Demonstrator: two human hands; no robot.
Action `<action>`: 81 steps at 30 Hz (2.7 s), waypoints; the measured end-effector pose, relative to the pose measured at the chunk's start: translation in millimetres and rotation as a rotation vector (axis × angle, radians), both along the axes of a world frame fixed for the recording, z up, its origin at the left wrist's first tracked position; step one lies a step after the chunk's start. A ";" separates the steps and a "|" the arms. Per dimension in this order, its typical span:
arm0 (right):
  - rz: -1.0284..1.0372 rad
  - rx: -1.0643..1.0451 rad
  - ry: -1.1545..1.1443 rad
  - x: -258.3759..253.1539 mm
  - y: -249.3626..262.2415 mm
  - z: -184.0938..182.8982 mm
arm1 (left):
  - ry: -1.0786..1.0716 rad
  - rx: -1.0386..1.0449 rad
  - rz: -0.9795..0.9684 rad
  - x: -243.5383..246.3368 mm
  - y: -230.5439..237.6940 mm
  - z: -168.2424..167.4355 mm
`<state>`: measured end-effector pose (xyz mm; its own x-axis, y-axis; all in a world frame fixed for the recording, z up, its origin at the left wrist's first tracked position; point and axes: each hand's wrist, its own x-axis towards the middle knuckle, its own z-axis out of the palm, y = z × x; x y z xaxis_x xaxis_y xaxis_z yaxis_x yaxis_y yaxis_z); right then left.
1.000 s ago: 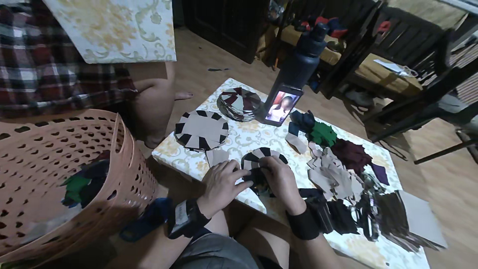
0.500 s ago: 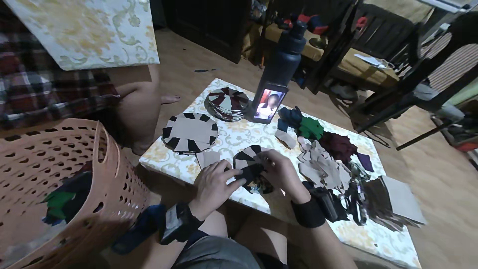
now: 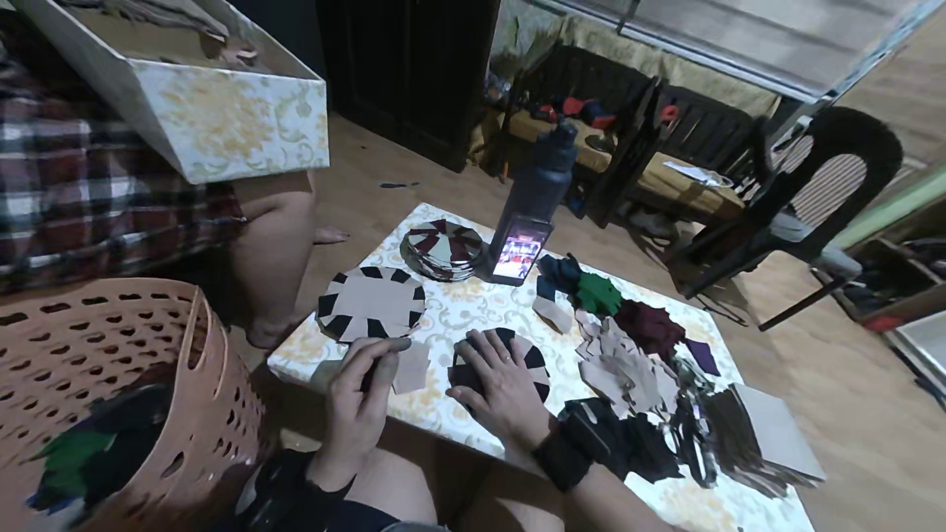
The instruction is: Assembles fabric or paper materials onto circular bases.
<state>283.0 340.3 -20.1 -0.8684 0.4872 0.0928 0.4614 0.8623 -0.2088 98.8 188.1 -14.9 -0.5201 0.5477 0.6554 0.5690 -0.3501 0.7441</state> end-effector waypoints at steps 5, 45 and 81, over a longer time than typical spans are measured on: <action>-0.261 0.032 0.067 -14.5 -32.3 -10.0 | -0.045 0.001 0.007 -1.4 -1.6 2.1; 0.024 0.019 0.510 -67.7 -83.2 -6.2 | 0.453 -0.570 0.199 -20.7 -20.6 -21.5; -0.067 -0.954 1.167 33.5 -72.0 29.0 | -0.427 -0.195 -0.506 53.4 7.1 14.1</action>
